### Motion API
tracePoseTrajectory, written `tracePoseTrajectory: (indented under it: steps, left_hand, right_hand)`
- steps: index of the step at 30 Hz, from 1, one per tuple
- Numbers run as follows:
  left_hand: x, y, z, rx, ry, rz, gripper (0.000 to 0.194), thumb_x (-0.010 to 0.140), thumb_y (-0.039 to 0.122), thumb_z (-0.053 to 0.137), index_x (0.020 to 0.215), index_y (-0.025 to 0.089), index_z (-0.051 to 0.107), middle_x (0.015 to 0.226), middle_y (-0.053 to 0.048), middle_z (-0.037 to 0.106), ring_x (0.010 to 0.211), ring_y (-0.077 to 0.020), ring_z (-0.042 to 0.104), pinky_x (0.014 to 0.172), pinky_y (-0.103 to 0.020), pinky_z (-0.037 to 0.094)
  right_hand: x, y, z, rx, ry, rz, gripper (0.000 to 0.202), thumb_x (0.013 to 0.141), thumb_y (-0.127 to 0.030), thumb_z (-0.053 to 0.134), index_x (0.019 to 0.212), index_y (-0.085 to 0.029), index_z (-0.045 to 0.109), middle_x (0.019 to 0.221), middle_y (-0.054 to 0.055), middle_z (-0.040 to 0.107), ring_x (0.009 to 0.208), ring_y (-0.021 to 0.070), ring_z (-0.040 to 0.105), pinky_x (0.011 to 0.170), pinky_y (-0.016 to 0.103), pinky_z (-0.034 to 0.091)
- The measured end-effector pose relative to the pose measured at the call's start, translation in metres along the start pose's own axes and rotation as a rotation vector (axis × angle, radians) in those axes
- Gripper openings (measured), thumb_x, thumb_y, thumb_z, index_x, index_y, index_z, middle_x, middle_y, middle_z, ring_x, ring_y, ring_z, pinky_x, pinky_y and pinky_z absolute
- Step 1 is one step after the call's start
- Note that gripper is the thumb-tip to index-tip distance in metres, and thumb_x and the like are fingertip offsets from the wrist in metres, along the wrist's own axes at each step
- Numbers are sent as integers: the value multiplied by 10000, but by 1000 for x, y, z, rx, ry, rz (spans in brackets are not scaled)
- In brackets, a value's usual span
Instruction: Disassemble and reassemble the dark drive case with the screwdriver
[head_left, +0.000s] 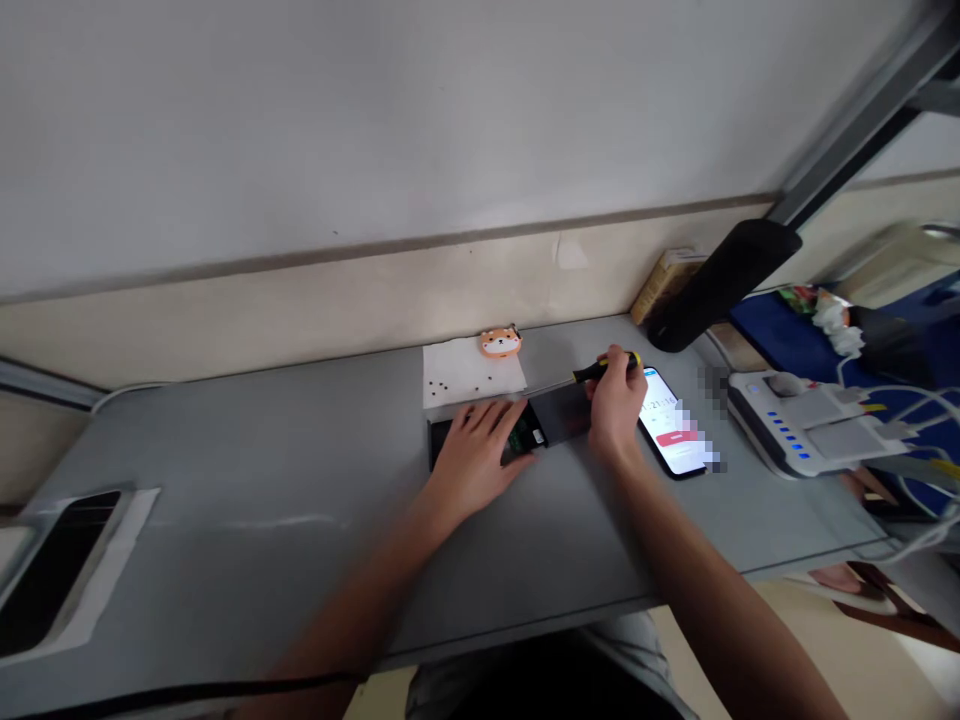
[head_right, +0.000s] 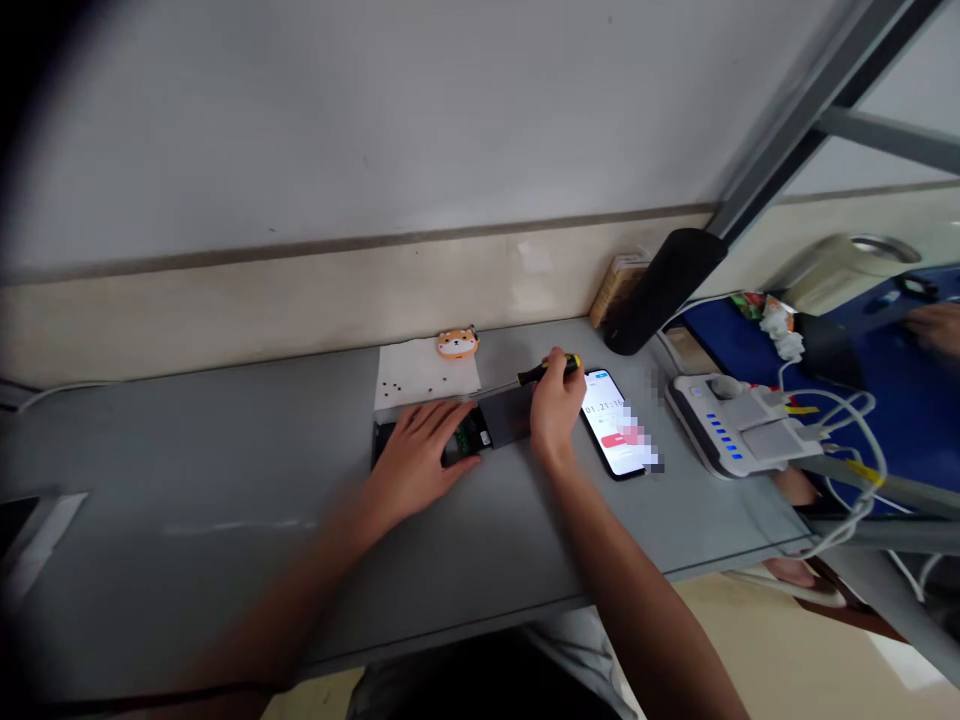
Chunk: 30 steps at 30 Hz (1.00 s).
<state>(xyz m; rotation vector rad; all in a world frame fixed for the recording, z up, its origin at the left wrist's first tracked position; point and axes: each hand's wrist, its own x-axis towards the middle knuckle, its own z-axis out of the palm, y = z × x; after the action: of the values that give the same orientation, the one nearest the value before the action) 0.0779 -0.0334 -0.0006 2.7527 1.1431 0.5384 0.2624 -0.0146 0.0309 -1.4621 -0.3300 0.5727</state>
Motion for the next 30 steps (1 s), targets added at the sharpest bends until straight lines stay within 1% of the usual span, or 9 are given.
tracePoseTrajectory:
  steps: [5, 11, 15, 18, 21, 23, 25, 27, 30]
  left_hand:
    - [0, 0, 5, -67, 23, -27, 493, 984, 378, 638, 1431, 230, 490, 1304, -98, 691, 1220, -273, 639, 1043, -442, 491]
    - [-14, -1, -18, -52, 122, 104, 449, 990, 381, 601, 1402, 222, 520, 1219, -101, 702, 1127, -272, 647, 1045, -450, 456]
    - [-28, 3, -22, -115, -31, 315, 451, 975, 499, 615, 1321, 211, 598, 1131, -91, 705, 1063, -259, 639, 1078, -449, 399]
    - [-32, 7, -15, -113, -126, 360, 481, 965, 521, 633, 1334, 214, 605, 1144, -95, 699, 1093, -267, 615, 1082, -450, 375]
    - [-29, 7, -14, -119, -160, 332, 554, 924, 569, 678, 1352, 225, 605, 1191, -105, 679, 1139, -286, 579, 1071, -464, 381]
    - [-25, 0, -20, -120, -117, 298, 534, 915, 588, 680, 1314, 237, 633, 1183, -101, 668, 1144, -292, 567, 1044, -464, 407]
    - [-22, -14, -27, -99, -9, 226, 375, 967, 508, 635, 1227, 240, 673, 1137, -91, 659, 1113, -278, 573, 1000, -447, 440]
    - [-20, -31, -34, -50, 134, 68, 214, 1013, 350, 560, 1143, 244, 694, 1102, -87, 642, 1070, -262, 579, 972, -449, 457]
    - [-19, -61, -37, -54, 182, -68, 173, 981, 239, 530, 994, 227, 702, 985, -67, 614, 993, -244, 590, 946, -447, 475]
  right_hand:
    - [4, -4, -1, 11, 17, 8, 193, 860, -353, 555, 719, -227, 517, 578, -80, 446, 472, 89, 426, 467, 229, 360]
    - [10, -7, -3, 35, 50, 6, 198, 868, -368, 555, 733, -233, 504, 569, -89, 420, 444, 85, 405, 439, 223, 340]
    - [6, -5, -3, 15, -1, -14, 214, 858, -390, 572, 733, -229, 506, 590, -82, 447, 467, 81, 428, 455, 214, 371]
    - [2, -3, -2, -3, -57, -23, 248, 851, -439, 580, 737, -230, 510, 589, -83, 448, 460, 83, 423, 438, 218, 359]
    - [-5, -2, -2, -22, -124, -37, 270, 842, -465, 603, 738, -232, 514, 576, -85, 445, 454, 86, 418, 432, 222, 346]
    - [-11, -1, -1, -28, -173, -34, 282, 837, -472, 619, 731, -230, 518, 571, -83, 453, 458, 87, 419, 440, 224, 349]
    - [-18, 0, 0, -41, -219, -20, 296, 830, -489, 627, 728, -229, 528, 564, -81, 460, 459, 90, 424, 445, 229, 352]
    - [-24, 1, 1, -67, -262, 5, 313, 819, -513, 635, 733, -226, 544, 553, -81, 465, 463, 96, 435, 450, 234, 358]
    - [-30, 4, 1, -110, -329, 17, 359, 794, -567, 653, 751, -223, 562, 535, -84, 460, 467, 105, 447, 450, 239, 366]
